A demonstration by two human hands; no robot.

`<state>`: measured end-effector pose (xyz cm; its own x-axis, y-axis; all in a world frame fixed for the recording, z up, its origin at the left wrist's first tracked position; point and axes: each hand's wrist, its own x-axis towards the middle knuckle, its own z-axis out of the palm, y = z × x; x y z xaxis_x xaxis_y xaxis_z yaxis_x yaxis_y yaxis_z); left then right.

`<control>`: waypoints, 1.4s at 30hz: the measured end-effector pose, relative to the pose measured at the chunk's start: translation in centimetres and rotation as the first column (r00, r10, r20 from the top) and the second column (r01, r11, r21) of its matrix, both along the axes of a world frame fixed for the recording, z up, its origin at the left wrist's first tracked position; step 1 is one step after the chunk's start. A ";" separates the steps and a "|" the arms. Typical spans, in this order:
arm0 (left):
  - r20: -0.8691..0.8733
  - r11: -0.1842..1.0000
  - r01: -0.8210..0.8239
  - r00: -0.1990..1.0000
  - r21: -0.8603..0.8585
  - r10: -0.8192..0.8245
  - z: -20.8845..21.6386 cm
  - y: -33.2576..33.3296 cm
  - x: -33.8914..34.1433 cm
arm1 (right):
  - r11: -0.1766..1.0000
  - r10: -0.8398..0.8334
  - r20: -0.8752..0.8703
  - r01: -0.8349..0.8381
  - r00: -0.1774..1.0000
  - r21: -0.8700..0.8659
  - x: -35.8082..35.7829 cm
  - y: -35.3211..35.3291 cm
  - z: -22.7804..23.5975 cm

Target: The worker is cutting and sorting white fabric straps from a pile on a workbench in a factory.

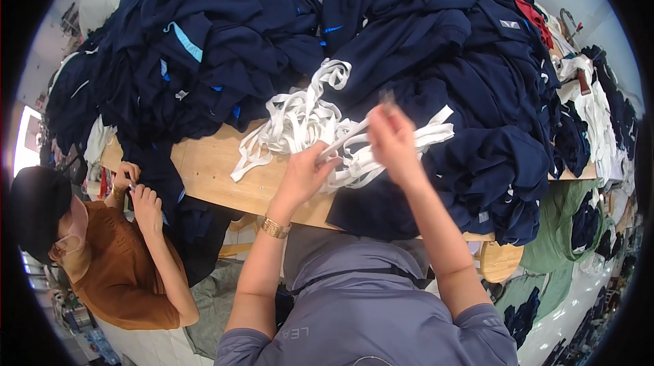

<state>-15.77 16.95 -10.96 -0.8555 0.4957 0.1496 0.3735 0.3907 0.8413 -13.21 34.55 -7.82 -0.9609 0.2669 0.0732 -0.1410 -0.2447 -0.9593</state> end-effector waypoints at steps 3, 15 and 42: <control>-0.268 0.981 -0.093 0.962 -0.172 0.045 -0.7 -2.4 -2.1 | 0.966 -0.120 -0.118 0.088 0.986 -0.243 0.7 2.2 6.6; 0.059 0.958 0.276 0.958 0.078 -0.281 4.7 0.7 -1.6 | 0.973 -0.024 -0.389 -0.067 0.921 -0.220 2.6 6.1 9.1; 0.216 0.996 -0.020 0.976 -0.086 0.038 -2.4 2.5 0.7 | 0.963 -0.247 0.192 0.219 0.950 0.159 7.1 5.8 -4.6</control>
<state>-15.11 19.45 -13.35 -0.8771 0.4734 -0.0817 0.1733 0.4705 0.8652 -6.16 40.33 -12.46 -0.8707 0.4867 -0.0710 0.0274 -0.0962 -0.9950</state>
